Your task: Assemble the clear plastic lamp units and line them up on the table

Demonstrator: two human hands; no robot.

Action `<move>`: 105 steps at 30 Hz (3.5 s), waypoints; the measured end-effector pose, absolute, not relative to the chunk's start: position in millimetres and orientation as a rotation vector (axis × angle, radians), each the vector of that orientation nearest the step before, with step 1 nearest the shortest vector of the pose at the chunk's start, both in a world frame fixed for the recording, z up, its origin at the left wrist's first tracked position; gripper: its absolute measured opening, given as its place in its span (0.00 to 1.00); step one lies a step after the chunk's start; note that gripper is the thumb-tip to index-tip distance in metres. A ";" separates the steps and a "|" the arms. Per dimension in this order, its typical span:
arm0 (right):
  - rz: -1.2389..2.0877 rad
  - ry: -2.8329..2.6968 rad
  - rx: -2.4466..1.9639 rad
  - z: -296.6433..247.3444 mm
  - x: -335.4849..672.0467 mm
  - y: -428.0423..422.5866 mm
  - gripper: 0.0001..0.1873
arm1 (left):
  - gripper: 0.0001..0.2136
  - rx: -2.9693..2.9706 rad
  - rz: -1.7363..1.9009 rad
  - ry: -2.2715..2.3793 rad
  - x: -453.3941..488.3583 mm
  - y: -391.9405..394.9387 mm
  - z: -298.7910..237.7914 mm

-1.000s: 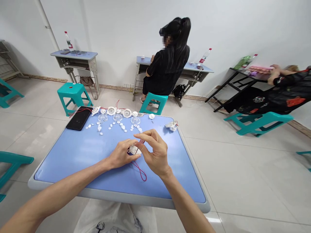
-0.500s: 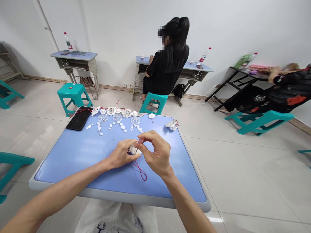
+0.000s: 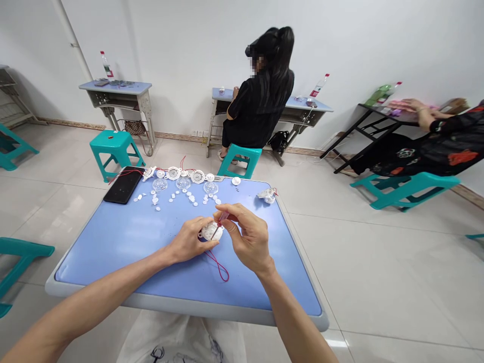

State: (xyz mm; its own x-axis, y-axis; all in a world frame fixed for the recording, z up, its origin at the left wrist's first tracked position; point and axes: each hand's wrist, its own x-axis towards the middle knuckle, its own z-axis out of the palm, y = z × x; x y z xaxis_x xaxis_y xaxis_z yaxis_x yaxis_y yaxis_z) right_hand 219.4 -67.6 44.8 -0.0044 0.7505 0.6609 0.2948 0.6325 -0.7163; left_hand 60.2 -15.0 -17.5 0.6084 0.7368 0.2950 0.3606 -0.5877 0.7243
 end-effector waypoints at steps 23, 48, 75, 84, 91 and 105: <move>0.299 -1.590 -0.862 44.8 213.4 -66.2 0.17 | 0.17 2.222 0.816 0.859 60.3 -15.0 -21.0; 0.229 -1.602 -0.879 41.3 213.0 -67.5 0.13 | 0.16 2.208 0.796 0.860 60.8 -15.9 -16.9; 0.261 -1.564 -0.822 39.1 212.4 -67.5 0.17 | 0.18 2.223 0.823 0.864 60.6 -15.7 -19.4; 0.356 -1.584 -0.781 38.2 211.8 -70.3 0.23 | 0.18 2.235 0.803 0.875 60.4 -16.1 -18.1; 0.308 -1.564 -0.832 35.7 212.7 -69.3 0.24 | 0.18 2.237 0.821 0.873 60.7 -15.6 -21.4; 0.419 -1.553 -0.796 39.3 208.4 -75.0 0.23 | 0.18 2.213 0.789 0.859 60.7 -16.5 -14.6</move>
